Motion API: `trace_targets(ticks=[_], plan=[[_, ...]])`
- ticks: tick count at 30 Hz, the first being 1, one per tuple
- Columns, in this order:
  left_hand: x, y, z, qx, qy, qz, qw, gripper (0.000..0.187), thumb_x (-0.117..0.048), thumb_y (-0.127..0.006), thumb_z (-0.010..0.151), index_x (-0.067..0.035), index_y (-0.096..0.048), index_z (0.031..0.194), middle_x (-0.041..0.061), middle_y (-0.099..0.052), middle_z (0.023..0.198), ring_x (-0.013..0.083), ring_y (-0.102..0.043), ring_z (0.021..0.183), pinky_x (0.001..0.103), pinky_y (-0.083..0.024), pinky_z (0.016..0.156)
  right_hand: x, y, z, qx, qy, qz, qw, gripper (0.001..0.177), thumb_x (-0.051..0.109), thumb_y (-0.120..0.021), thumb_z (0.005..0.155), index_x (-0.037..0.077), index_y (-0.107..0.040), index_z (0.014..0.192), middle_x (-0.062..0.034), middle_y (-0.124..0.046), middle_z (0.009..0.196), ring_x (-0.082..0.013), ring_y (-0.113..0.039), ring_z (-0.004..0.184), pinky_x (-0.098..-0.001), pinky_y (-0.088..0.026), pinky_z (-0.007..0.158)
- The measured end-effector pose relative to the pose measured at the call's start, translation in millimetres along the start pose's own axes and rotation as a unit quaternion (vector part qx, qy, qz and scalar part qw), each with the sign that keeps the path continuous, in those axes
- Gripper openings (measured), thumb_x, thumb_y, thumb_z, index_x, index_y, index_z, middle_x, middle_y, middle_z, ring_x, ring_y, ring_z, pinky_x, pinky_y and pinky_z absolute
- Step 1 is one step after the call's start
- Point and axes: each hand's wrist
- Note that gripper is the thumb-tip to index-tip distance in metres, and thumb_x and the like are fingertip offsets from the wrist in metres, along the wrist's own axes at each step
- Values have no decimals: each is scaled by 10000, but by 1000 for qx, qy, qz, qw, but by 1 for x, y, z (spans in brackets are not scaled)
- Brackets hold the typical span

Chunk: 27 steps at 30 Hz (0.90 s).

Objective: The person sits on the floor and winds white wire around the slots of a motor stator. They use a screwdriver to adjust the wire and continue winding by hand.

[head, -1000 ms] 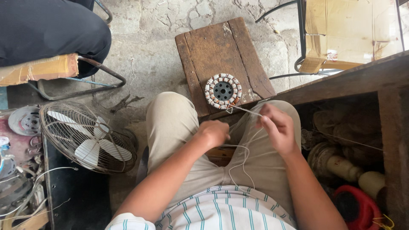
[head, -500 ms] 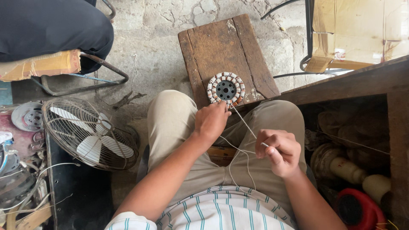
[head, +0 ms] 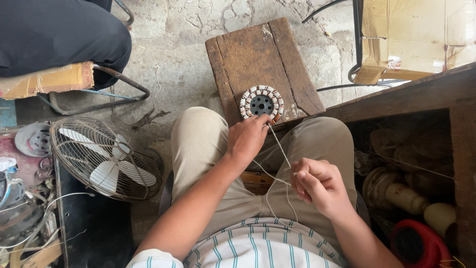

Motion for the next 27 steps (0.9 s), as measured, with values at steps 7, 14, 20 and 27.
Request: trace_targets(ticks=[7, 14, 20, 27], plan=[[-1, 1, -1, -18, -5, 10, 1000, 115, -241, -686, 941, -142, -686, 1000, 57, -755, 933, 330, -729, 803, 458, -564, 667, -15, 2, 26, 123, -296, -130, 938, 358, 242, -505, 1040, 29, -567, 759, -12, -556, 605, -85, -466, 485, -274, -405, 466], [0, -2, 0, -24, -10, -2, 1000, 141, -250, -689, 933, -123, -678, 992, 90, -760, 913, 357, -725, 786, 477, -564, 665, -33, 3, 35, 419, -21, -205, 884, 171, 201, -652, 940, 41, -702, 907, -68, -719, 858, -224, -691, 787, -388, -544, 685], [2, -9, 3, -10, 15, -1, 1000, 130, -264, -696, 951, -140, -668, 979, 126, -756, 838, 353, -726, 779, 487, -563, 672, -4, -8, 29, 500, 22, -175, 848, 266, 262, -660, 1024, 71, -747, 860, -91, -702, 866, -284, -673, 859, -413, -516, 770], [2, -7, 5, -36, -6, -1, 999, 142, -247, -733, 889, -136, -662, 941, 127, -732, 792, 344, -726, 730, 475, -565, 616, 32, -15, 13, 384, 55, -294, 874, 344, 326, -692, 1031, 30, -703, 856, -119, -698, 855, -325, -682, 855, -438, -528, 774]])
Point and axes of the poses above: each hand's wrist, its own z-axis towards the middle knuckle, its own y-axis out of the back of the hand, x = y × z
